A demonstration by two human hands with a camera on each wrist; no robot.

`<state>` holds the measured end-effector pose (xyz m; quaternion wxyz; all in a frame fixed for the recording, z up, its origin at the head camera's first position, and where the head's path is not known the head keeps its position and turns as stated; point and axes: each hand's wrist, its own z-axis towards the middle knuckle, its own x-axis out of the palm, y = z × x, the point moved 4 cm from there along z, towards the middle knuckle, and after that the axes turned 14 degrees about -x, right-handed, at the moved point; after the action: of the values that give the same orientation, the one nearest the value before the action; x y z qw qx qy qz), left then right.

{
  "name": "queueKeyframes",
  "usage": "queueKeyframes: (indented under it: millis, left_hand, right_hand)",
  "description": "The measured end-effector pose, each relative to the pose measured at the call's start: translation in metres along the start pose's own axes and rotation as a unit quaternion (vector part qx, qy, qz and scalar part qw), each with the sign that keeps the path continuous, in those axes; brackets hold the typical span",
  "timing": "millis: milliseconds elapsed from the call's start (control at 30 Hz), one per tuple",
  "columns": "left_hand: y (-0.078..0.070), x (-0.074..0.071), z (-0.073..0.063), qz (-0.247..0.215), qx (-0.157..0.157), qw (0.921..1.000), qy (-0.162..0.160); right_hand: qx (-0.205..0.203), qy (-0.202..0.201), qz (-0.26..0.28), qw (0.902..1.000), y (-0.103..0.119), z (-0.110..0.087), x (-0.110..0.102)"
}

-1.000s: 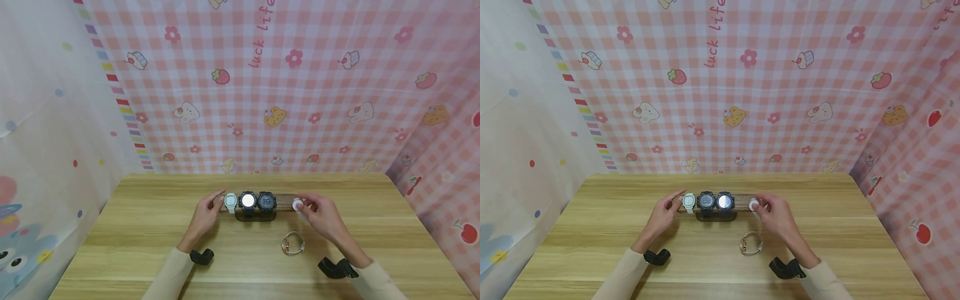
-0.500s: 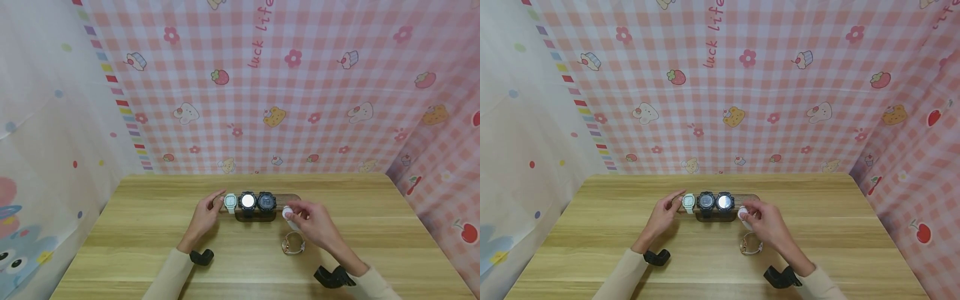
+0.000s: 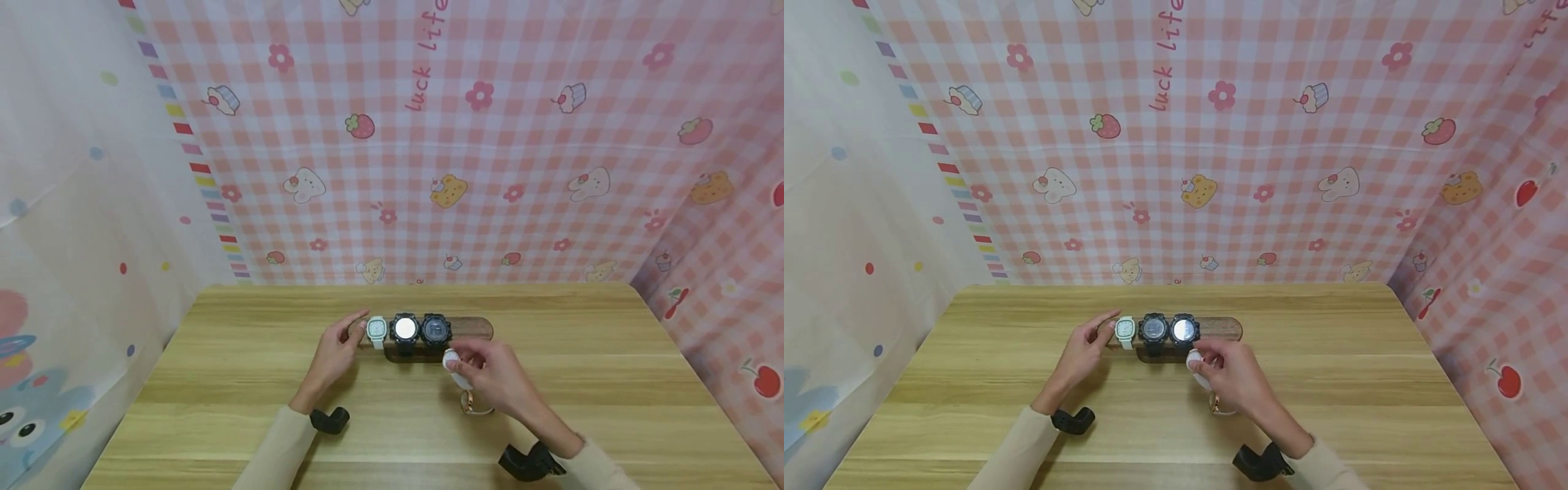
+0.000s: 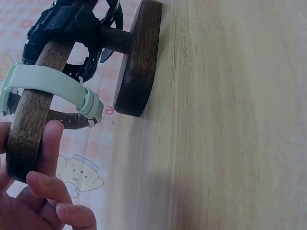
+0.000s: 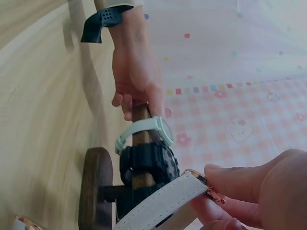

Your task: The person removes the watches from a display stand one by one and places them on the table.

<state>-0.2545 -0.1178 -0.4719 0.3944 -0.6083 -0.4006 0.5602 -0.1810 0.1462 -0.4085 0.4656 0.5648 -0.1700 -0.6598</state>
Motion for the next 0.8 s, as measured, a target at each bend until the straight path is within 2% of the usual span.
queueKeyframes:
  millis: [100, 233, 600, 800]
  left_hand:
    - [0.010, 0.001, 0.006, -0.003, 0.005, 1.0000, -0.003]
    - [0.014, 0.001, 0.008, -0.011, 0.013, 0.9999, 0.004]
    - [0.013, 0.001, 0.008, -0.001, 0.003, 1.0000, 0.001]
    - [0.013, 0.002, 0.009, 0.001, -0.005, 1.0000, -0.008]
  right_hand:
    - [0.005, -0.004, 0.001, 1.0000, 0.000, 0.000, 0.006]
    - [0.007, -0.003, 0.006, 1.0000, 0.000, -0.001, 0.013]
    - [0.012, 0.015, 0.011, 0.9998, -0.004, -0.004, 0.033]
    - [-0.002, 0.012, 0.006, 0.9999, -0.008, -0.006, 0.040]
